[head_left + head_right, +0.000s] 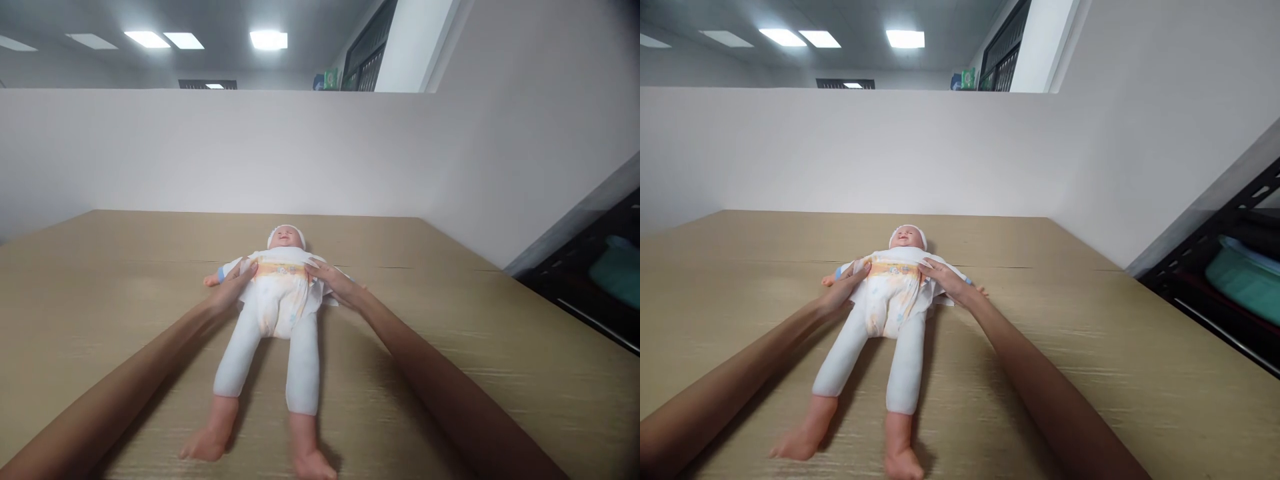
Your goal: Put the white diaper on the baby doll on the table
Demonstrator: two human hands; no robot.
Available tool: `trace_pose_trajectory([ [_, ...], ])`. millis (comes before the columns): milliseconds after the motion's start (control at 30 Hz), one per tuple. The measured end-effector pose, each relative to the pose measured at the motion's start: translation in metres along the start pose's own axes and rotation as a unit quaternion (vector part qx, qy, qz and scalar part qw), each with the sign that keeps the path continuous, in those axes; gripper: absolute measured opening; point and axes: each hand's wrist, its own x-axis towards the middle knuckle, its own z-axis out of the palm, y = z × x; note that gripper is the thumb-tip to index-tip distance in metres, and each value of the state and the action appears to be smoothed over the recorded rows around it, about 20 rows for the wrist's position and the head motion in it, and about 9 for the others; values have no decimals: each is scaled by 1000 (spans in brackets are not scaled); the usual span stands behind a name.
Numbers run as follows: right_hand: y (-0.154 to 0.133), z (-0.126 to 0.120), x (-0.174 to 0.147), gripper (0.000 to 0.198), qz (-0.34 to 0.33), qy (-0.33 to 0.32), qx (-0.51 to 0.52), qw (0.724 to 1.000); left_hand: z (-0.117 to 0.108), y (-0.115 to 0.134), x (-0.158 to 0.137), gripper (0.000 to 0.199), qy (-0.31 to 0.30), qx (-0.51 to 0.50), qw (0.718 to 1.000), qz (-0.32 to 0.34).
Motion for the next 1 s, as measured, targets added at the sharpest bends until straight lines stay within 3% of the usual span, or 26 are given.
trace_pose_trajectory([
  [200,11,1,2,65,5,16,-5,1000,1,-7,6,61,-34,-92,994,-53],
  [333,20,3,0,64,-10,38,-5,999,5,-8,6,60,-27,-99,994,-35],
  [500,34,6,1,60,-47,68,7,997,11,-15,4,59,25,-44,999,17],
  [600,39,4,1,56,-57,77,2,995,9,-14,2,55,69,67,994,42],
  [733,38,4,-1,53,-62,79,-8,995,10,7,-4,43,197,255,938,131],
  [800,35,5,-1,53,-62,84,-17,994,19,27,-6,37,219,322,897,211],
  [867,33,6,0,55,-61,87,-29,994,36,48,-8,25,159,389,859,291],
  [1000,27,4,2,61,-58,82,-53,994,75,67,-3,20,-119,476,792,363],
])
